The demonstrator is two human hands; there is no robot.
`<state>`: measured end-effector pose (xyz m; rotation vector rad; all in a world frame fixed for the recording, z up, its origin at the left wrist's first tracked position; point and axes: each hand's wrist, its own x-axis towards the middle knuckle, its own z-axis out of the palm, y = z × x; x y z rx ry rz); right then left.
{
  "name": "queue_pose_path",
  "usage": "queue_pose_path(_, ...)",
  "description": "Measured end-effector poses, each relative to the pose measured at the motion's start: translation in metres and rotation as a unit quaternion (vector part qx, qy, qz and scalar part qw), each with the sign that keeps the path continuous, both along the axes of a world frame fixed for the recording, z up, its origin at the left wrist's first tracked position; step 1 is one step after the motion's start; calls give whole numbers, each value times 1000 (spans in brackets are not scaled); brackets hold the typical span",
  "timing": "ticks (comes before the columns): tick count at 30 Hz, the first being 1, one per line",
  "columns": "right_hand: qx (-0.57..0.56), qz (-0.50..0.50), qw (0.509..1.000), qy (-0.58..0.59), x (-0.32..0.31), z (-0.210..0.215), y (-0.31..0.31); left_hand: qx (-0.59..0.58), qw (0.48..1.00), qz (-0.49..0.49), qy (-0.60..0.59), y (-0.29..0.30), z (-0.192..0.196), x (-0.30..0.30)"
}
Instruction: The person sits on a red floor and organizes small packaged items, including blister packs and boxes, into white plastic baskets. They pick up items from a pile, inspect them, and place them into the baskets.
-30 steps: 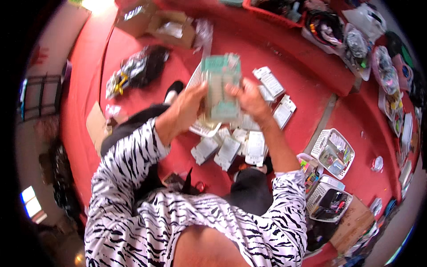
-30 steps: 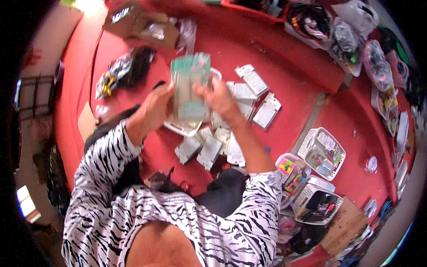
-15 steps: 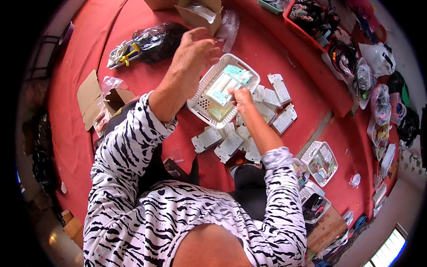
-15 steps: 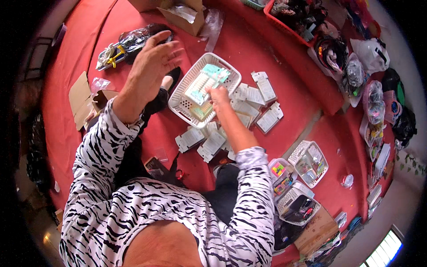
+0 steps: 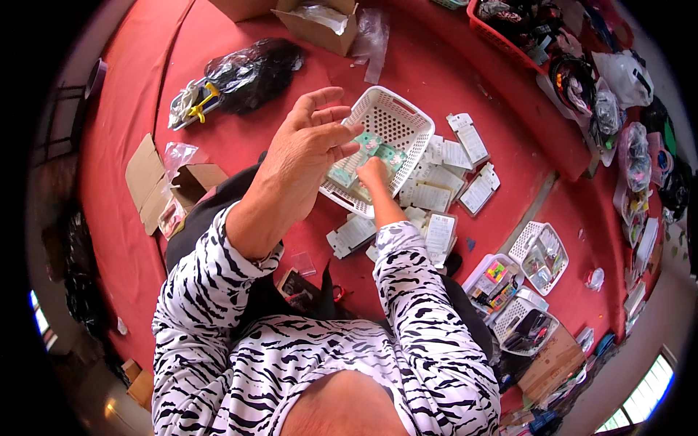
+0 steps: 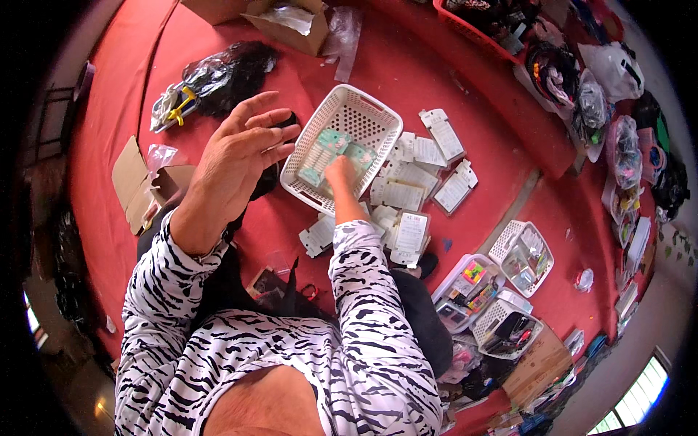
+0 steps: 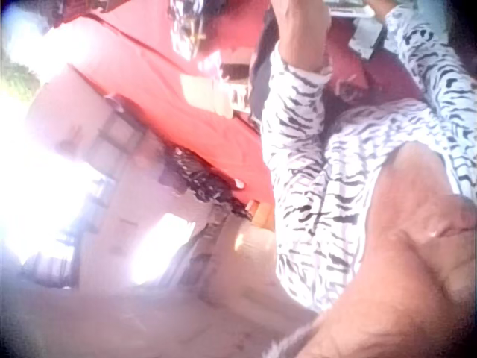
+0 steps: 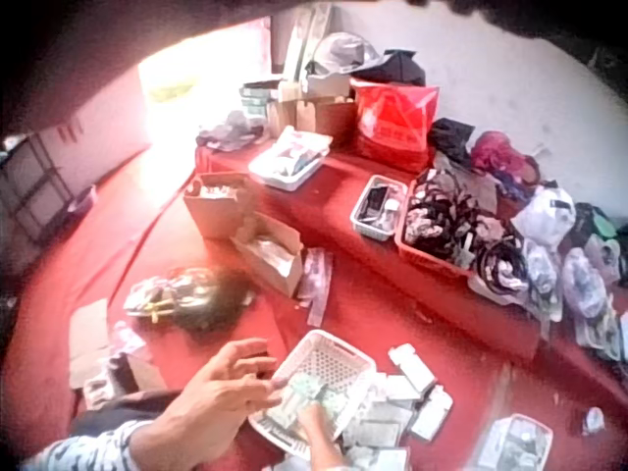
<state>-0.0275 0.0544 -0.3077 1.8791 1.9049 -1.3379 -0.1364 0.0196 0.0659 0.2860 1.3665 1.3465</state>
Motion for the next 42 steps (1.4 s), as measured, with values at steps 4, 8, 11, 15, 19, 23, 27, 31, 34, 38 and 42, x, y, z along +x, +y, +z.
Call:
queue_pose_path(4,57,9,998,-27,-6,1,-2,-15,999,-43,1,5,-2,10)
queue_pose_path(8,138,187,972,12,4,59,11,-5,998,-59,-2,5,-15,11)
queue_pose_path(11,-123,159,973,116,28,105,67,-6,999,-46,3,7,-18,18)
queue_pose_path(15,-40,91,989,112,161,98,133,8,998,-70,7,14,-11,35)
queue_pose_path(19,100,-231,964,-88,310,44,137,-9,996,-78,38,18,-16,46)
queue_pose_path(23,56,-327,920,-210,304,47,106,-40,995,-71,66,24,-24,59)
queue_pose_path(27,54,-368,890,-263,283,37,108,-46,994,-71,66,27,-31,66)
queue_pose_path(31,36,-331,940,-75,338,13,113,-36,995,-74,52,30,-33,66)
queue_pose_path(34,201,-279,929,-138,321,48,129,-54,994,-68,62,26,-30,62)
queue_pose_path(38,426,-99,886,-156,270,85,161,-63,993,-79,61,27,-26,64)
queue_pose_path(42,335,14,915,-225,209,32,180,-59,995,-71,41,25,-19,61)
